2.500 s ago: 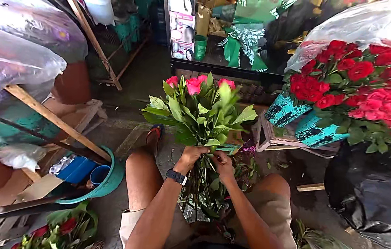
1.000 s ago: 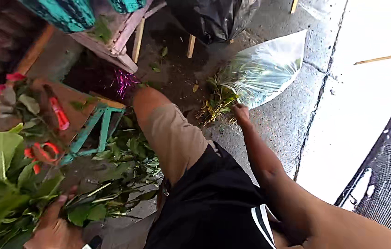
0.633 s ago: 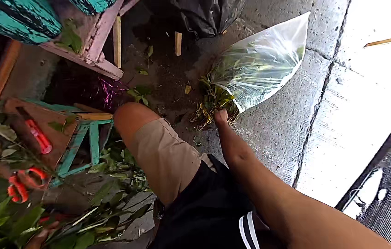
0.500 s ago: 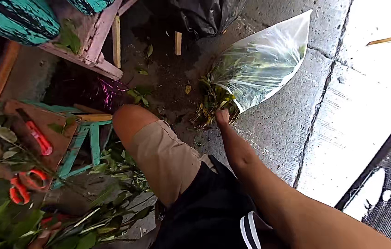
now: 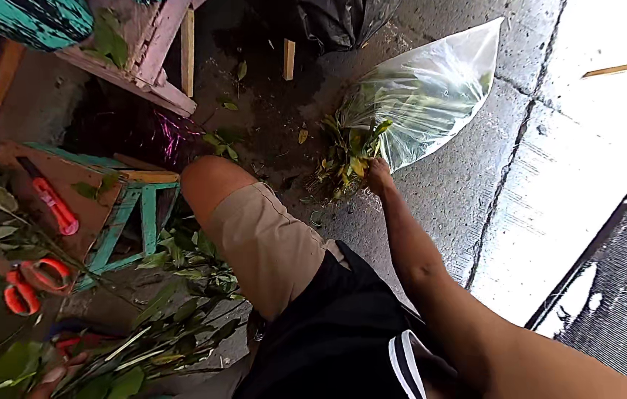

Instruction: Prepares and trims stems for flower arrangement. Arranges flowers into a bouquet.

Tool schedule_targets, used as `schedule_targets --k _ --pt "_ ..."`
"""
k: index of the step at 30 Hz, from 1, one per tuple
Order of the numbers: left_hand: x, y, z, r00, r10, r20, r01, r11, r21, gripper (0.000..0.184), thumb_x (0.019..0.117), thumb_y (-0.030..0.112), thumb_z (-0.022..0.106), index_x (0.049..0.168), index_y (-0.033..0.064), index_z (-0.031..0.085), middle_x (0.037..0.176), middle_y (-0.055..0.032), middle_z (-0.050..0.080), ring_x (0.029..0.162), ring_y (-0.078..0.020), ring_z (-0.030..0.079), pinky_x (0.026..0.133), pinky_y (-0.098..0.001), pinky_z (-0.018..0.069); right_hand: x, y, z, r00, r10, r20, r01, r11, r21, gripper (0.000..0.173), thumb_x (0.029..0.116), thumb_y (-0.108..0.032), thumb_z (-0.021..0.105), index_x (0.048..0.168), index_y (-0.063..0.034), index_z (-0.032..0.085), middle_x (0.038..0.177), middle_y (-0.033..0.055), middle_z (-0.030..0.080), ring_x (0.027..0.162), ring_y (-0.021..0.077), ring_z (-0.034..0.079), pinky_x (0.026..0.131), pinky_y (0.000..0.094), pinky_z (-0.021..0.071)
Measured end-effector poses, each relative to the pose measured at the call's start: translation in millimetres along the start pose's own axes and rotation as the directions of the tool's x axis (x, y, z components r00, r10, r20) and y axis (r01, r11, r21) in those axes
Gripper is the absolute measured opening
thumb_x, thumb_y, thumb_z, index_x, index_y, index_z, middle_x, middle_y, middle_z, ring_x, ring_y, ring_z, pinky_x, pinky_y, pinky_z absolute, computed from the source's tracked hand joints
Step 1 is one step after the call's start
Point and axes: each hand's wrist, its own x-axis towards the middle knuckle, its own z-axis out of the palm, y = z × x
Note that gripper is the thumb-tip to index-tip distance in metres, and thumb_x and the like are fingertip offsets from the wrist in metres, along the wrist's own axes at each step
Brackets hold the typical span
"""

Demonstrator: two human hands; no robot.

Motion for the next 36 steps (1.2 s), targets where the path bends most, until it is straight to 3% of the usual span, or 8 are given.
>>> schedule_targets --k 4,10,14,19,22,25,31,36 --pt "-1 -3 2 1.0 0.01 -0.011 -0.01 1.0 -0.001 0.02 0.1039 0.002 0.045 0.105 -0.0037 0.064 0.092 -0.0082 0.072 0.089 -0.0179 0.071 0.087 -0.037 0.0597 -1 17 -12 0.982 0.033 -0.189 -0.103 0.922 -0.374 0.047 0.1078 -0.027 0.044 0.147 -0.0019 0.042 0.133 0.0274 0.06 0.119 0.0411 0.063 0.098 0.0601 0.0512" --pt "-2 -7 4 0.999 -0.019 -0.042 0.018 0.999 -0.037 0.017 0.1022 0.0 0.047 0.103 -0.0056 0.062 0.09 -0.0131 0.071 0.087 -0.0235 0.072 0.084 -0.0421 0.0606 -22 26 -13 0.999 -0.01 0.031 0.008 0.996 0.091 0.037 0.1098 -0.031 0.045 0.137 -0.0069 0.052 0.105 0.0113 0.064 0.083 0.0187 0.064 0.073 0.0385 0.0565" --pt "-7 -2 11 0.997 -0.018 -0.076 0.01 0.995 -0.1 0.012 0.0978 -0.004 0.049 0.1 -0.0096 0.06 0.092 -0.0238 0.069 0.088 -0.0359 0.071 0.083 -0.0542 0.0598 -55 29 -10 0.96 0.189 0.205 -0.249 0.914 0.322 0.031 0.1098 -0.038 0.039 0.125 -0.0142 0.053 0.085 0.0017 0.058 0.067 0.0133 0.057 0.064 0.0337 0.0549" --pt "8 -17 -5 0.999 -0.014 0.05 0.016 0.999 -0.034 0.019 0.1031 0.002 0.046 0.108 -0.0042 0.063 0.095 -0.0089 0.072 0.093 -0.0186 0.071 0.091 -0.0388 0.0585 -72 4 -18 0.942 0.28 0.186 -0.281 0.959 -0.018 0.042 0.1111 -0.046 0.034 0.137 -0.0151 0.048 0.075 0.0004 0.047 0.049 0.0078 0.041 0.045 0.0234 0.0387" --pt "10 -11 -9 1.0 0.008 0.023 -0.008 1.0 0.013 0.017 0.1025 0.002 0.048 0.108 -0.0061 0.063 0.096 -0.0086 0.072 0.093 -0.0177 0.071 0.09 -0.038 0.0585 -116 -30 -59 0.821 0.366 0.437 -0.279 0.927 -0.253 0.035 0.1115 -0.041 0.032 0.116 -0.0144 0.055 0.064 -0.0033 0.045 0.044 0.0047 0.037 0.04 0.0196 0.0336" --pt "2 -4 -4 0.997 0.039 -0.069 -0.042 0.998 -0.041 0.012 0.0982 -0.003 0.055 0.099 -0.0085 0.066 0.092 -0.0164 0.073 0.09 -0.0274 0.073 0.086 -0.0455 0.0611 -175 -59 -104 0.66 0.283 0.696 -0.243 0.957 -0.159 0.03 0.1109 -0.035 0.031 0.125 -0.0203 0.053 0.069 -0.0066 0.048 0.044 -0.0001 0.035 0.038 0.0154 0.0298" --pt "14 -14 -23 1.0 0.008 -0.011 -0.009 0.995 -0.097 0.014 0.1012 0.004 0.051 0.103 0.0019 0.065 0.088 -0.0013 0.073 0.085 -0.0129 0.072 0.083 -0.0345 0.0608 -238 -138 -46 0.564 -0.101 0.819 0.161 0.987 0.011 0.036 0.1072 -0.039 0.041 0.133 -0.017 0.054 0.095 0.0014 0.067 0.071 0.0097 0.062 0.062 0.0267 0.0548" --pt "3 7 -16 0.992 0.043 -0.119 -0.054 0.995 -0.085 0.013 0.0946 0.004 0.064 0.107 0.0003 0.065 0.09 0.001 0.073 0.082 -0.0092 0.072 0.079 -0.0307 0.0623 -265 -222 92 0.555 -0.46 0.693 0.675 0.736 -0.053 0.035 0.1105 -0.039 0.041 0.128 -0.0179 0.063 0.092 0.0023 0.065 0.069 0.0108 0.059 0.061 0.0298 0.0531"
